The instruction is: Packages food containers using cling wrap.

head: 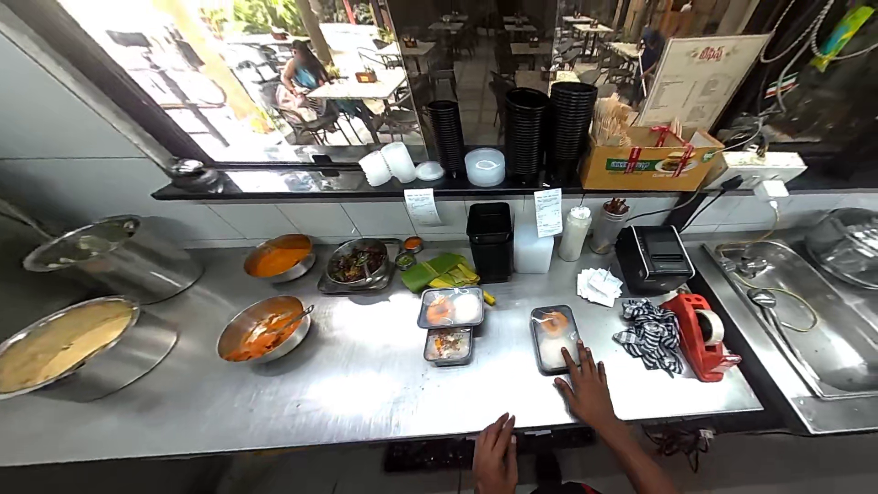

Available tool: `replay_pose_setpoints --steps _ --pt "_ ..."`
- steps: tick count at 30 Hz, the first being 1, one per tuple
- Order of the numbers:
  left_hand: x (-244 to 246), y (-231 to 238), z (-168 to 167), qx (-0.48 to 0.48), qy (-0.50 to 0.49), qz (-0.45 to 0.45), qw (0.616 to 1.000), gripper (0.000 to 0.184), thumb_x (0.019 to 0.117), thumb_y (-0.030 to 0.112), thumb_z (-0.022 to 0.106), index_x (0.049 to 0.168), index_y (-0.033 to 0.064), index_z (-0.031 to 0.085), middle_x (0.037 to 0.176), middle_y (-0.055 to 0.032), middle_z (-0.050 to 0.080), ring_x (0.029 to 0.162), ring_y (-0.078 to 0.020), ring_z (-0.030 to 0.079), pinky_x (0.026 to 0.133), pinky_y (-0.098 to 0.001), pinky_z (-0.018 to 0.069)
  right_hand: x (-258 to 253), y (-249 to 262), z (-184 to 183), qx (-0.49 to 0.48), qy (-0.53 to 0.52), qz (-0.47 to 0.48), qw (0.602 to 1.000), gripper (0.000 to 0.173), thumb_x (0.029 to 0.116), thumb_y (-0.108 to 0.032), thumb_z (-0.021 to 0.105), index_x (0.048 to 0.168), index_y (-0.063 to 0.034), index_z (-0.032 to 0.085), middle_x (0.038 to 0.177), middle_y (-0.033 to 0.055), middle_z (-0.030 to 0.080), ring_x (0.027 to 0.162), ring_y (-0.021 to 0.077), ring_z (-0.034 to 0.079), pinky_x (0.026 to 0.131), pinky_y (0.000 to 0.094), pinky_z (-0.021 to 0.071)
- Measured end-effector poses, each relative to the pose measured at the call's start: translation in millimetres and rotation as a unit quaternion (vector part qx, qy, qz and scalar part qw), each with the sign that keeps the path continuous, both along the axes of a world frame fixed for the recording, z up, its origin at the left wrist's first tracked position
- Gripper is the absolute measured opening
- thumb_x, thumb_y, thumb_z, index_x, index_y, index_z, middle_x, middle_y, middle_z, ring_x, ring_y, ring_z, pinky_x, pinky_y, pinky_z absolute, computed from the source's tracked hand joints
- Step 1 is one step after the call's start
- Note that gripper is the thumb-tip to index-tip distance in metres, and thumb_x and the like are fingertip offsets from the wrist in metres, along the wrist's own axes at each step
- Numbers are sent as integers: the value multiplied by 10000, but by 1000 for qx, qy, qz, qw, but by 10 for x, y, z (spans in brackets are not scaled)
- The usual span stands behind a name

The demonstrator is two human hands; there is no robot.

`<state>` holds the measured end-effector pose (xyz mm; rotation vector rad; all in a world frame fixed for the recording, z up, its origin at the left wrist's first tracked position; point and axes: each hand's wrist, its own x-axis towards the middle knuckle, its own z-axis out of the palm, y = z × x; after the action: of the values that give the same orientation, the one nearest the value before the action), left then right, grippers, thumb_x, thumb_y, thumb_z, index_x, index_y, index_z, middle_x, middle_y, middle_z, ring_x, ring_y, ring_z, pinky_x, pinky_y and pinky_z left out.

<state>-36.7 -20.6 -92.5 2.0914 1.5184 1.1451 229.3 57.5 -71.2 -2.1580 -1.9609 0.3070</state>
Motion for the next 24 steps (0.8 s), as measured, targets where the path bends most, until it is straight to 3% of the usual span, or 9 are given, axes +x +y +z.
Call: replay_pose_setpoints --steps 3,6,10,13,18,20,21,24 --pt "16 154 52 34 42 -36 998 334 1011 232 522 1258 165 736 1269 -21 712 1166 -195 662 1021 -409 528 -26 290 87 -14 1 6 1000 689 1020 -686 289 1629 -365 278 1730 70 119 1585 322 128 1244 628 127" --pt "-71 242 114 43 52 -23 997 335 1004 223 520 1239 139 744 1205 -28 736 1124 -206 680 993 -411 542 -33 534 256 -48 -15 1 999 667 1023 -624 389 1624 -352 297 1729 84 119 1579 367 120 1228 664 118" --pt "-280 225 82 26 52 35 998 331 1004 218 512 1203 119 758 1107 -43 756 1042 -208 698 951 -409 554 -49 646 245 -23 2 -8 1000 661 1012 -610 431 1577 -267 425 1700 132 213 1558 351 215 1231 577 228" --pt "-396 46 42 -7 49 83 995 303 994 194 532 1148 95 774 1045 -58 763 993 -227 708 927 -430 561 -117 590 225 9 16 -5 1000 646 997 -584 485 1503 -186 538 1644 160 342 1497 395 336 1169 557 342" --pt "-331 -261 47 -57 29 124 990 275 998 156 575 1191 87 758 1022 -65 771 966 -232 727 920 -460 576 -68 372 150 37 -28 43 998 676 964 -591 512 1533 -227 502 1635 124 374 1431 393 436 1057 582 432" --pt "-279 -323 23 -64 13 149 987 269 998 155 583 1195 98 758 1032 -56 773 970 -219 730 919 -451 579 -21 384 97 59 -29 61 996 706 957 -607 506 1561 -244 459 1655 128 337 1475 407 375 1115 626 365" --pt "-262 -354 11 -72 3 160 984 266 1000 156 586 1193 100 759 1040 -55 773 975 -216 731 923 -445 581 -7 392 91 71 -27 65 995 736 956 -630 493 1578 -243 430 1667 146 304 1507 440 303 1158 669 286" --pt "-264 -495 32 -137 -20 182 973 264 1007 157 580 1190 90 758 1057 -62 772 995 -207 735 945 -438 585 -16 464 143 177 -22 65 982 898 942 -704 413 1613 -113 335 1660 267 232 1536 492 179 1194 725 133"
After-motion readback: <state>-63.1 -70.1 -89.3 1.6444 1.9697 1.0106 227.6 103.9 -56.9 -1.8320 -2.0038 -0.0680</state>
